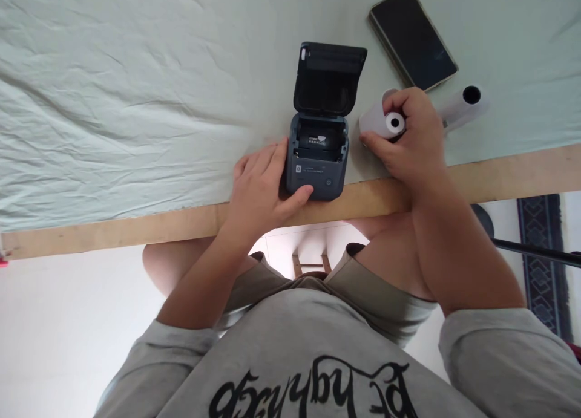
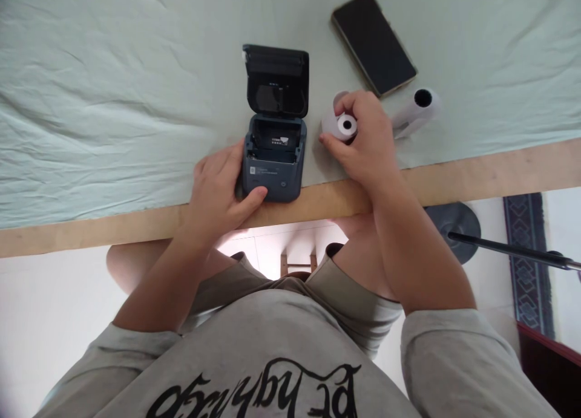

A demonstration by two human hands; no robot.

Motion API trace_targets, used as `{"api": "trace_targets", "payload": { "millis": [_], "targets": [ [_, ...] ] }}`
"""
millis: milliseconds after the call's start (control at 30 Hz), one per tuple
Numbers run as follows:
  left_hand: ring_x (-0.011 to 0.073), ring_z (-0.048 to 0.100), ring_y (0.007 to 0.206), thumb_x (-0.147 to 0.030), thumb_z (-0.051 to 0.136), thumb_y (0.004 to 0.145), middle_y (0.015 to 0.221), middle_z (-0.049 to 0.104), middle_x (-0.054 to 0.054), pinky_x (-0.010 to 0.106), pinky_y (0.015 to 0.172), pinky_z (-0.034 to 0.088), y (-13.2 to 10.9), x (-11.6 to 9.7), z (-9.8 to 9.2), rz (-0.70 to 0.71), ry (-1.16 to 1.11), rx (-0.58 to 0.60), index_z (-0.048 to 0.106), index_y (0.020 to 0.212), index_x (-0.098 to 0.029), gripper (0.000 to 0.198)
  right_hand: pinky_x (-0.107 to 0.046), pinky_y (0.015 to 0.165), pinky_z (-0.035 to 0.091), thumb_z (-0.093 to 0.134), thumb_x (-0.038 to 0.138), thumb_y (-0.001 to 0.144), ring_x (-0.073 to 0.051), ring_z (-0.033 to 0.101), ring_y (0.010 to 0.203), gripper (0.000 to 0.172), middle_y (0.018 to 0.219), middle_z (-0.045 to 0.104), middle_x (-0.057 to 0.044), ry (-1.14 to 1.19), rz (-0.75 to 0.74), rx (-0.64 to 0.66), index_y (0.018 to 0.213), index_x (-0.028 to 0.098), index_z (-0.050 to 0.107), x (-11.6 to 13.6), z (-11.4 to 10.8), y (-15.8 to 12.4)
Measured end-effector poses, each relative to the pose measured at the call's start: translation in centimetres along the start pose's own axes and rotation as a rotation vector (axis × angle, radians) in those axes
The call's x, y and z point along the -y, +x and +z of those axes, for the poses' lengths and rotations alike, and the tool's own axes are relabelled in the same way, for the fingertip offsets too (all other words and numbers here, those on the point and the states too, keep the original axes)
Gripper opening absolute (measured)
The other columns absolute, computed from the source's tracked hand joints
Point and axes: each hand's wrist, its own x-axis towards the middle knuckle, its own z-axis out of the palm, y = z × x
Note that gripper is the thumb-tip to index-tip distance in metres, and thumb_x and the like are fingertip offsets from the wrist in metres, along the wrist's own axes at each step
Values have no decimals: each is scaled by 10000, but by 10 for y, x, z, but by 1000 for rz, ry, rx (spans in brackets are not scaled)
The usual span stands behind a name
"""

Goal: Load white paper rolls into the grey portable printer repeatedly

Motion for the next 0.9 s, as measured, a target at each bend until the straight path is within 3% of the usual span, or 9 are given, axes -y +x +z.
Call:
{"api": "trace_targets", "payload": {
  "millis": [167,367,500,633,767,900],
  "targets": [
    [420,561,1450,-591,524,984,1559,613,216,545,1229,377,0,-1,-1,5,1,-5,440,1622,-113,802,-440,860,556,677,158,688,-232,604,876,409,1004,626,-8,85,-120,47,1039,311,531,8,1,-7],
    [412,561,1455,-580,530,983,1564,609,218,528,1224,385,1,-1,0,15,7,-9,440,1620,-97,805,-512,970,577,727,218,739,-251,629,993,451,1103,621,-26,58,-119,1,1142,337,563,1,6,-6],
    [412,560,1457,-580,531,986,1566,608,218,528,1222,389,1,0,-1,14,8,-7,445,1618,-99,799,-474,859,594,816,296,708,-229,628,913,645,1020,558,9,160,-175,-28,1260,384,494,-7,14,-6],
    [410,561,1456,-586,524,991,1559,611,213,536,1226,387,1,0,-1,21,3,-7,438,1621,-109,795,-409,785,611,838,282,692,-208,671,891,778,1000,567,35,369,-142,63,1327,406,407,-4,19,-7],
    [421,557,1456,-584,525,988,1561,608,216,553,1221,388,0,0,0,19,-2,-9,437,1621,-117,792,-420,816,625,802,201,707,-209,708,865,693,981,680,41,414,-121,95,1267,368,429,7,16,-9],
    [422,560,1450,-580,521,988,1560,608,228,549,1222,386,0,1,0,20,-2,-7,435,1620,-89,805,-460,916,628,715,188,775,-228,752,991,525,1114,762,22,415,-111,57,1210,364,480,10,15,-11]
  ]
}}
